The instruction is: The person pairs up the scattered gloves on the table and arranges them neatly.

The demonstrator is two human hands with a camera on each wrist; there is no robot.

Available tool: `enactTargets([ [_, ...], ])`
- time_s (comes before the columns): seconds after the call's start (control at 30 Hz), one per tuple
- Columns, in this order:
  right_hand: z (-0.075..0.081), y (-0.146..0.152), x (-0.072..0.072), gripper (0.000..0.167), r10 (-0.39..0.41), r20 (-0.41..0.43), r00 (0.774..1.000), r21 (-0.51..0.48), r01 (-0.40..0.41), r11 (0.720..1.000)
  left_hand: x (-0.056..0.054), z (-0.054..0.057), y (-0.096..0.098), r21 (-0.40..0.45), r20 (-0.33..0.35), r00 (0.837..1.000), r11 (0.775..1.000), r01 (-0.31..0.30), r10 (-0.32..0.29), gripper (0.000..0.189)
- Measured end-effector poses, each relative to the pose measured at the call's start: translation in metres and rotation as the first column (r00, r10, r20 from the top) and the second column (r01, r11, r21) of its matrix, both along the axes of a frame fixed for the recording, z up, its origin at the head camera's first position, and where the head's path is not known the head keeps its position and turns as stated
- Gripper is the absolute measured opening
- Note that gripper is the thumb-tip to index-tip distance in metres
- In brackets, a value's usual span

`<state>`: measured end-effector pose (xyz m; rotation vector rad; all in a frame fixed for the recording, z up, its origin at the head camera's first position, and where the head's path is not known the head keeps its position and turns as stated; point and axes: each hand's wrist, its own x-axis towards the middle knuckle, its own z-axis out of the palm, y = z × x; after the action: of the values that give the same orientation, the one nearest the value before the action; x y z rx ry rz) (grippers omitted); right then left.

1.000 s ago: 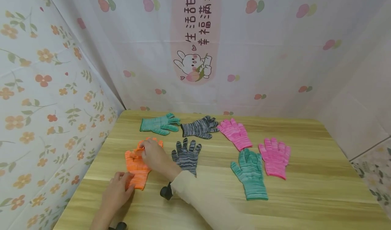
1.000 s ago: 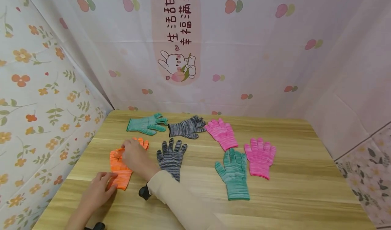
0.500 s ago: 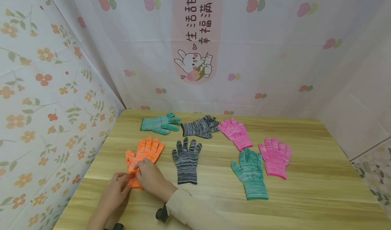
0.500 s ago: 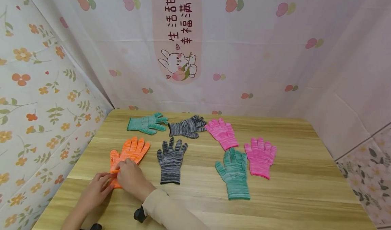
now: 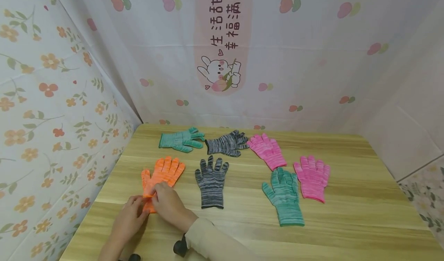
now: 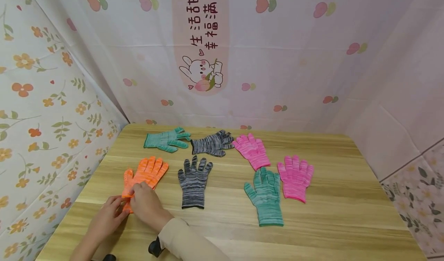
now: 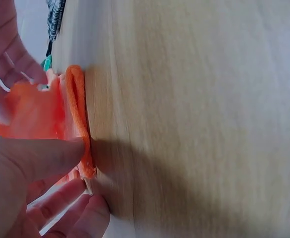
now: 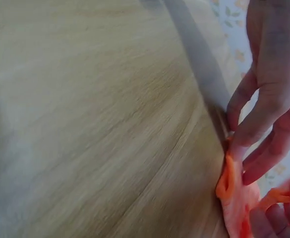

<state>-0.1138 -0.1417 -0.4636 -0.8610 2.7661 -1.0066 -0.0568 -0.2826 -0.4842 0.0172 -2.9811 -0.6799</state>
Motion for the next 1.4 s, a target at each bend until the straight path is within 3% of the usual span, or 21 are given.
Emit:
enactTargets([
  [0.07, -0.001, 0.0, -0.001, 0.009, 0.042, -0.032, 0.999, 0.113, -0.039, 0.993, -0.001, 0.0, 0.0, 0.007, 0.011, 1.0, 1.0, -0.007, 0.006, 0.04],
  [0.17, -0.004, 0.002, -0.001, 0.01, 0.12, -0.082, 0.989, 0.268, -0.094, 0.959, -0.002, 0.0, -0.001, 0.022, 0.034, 0.999, 1.0, -0.011, 0.01, 0.04],
  [0.3, -0.008, 0.005, -0.002, 0.009, 0.187, -0.15, 0.971, 0.352, -0.125, 0.928, -0.004, 0.001, -0.001, 0.031, 0.064, 0.998, 0.999, -0.01, 0.008, 0.043],
  [0.5, -0.011, 0.01, -0.007, 0.005, 0.259, -0.168, 0.951, 0.357, -0.186, 0.915, -0.006, 0.004, -0.002, 0.041, 0.106, 0.994, 0.999, -0.002, -0.003, 0.045],
  [0.83, -0.007, 0.017, -0.015, 0.01, 0.363, -0.069, 0.929, 0.327, -0.322, 0.888, -0.008, 0.008, -0.001, 0.024, 0.12, 0.993, 1.0, 0.015, -0.018, 0.043],
  [1.0, -0.006, 0.015, -0.015, 0.016, 0.359, -0.03, 0.933, 0.358, -0.326, 0.875, -0.009, 0.007, -0.001, -0.011, 0.127, 0.992, 1.0, 0.015, -0.013, 0.042],
  [1.4, -0.007, 0.015, -0.011, 0.013, 0.36, -0.085, 0.929, 0.376, -0.305, 0.875, -0.009, 0.005, -0.002, -0.015, 0.132, 0.991, 1.0, -0.006, 0.008, 0.036],
])
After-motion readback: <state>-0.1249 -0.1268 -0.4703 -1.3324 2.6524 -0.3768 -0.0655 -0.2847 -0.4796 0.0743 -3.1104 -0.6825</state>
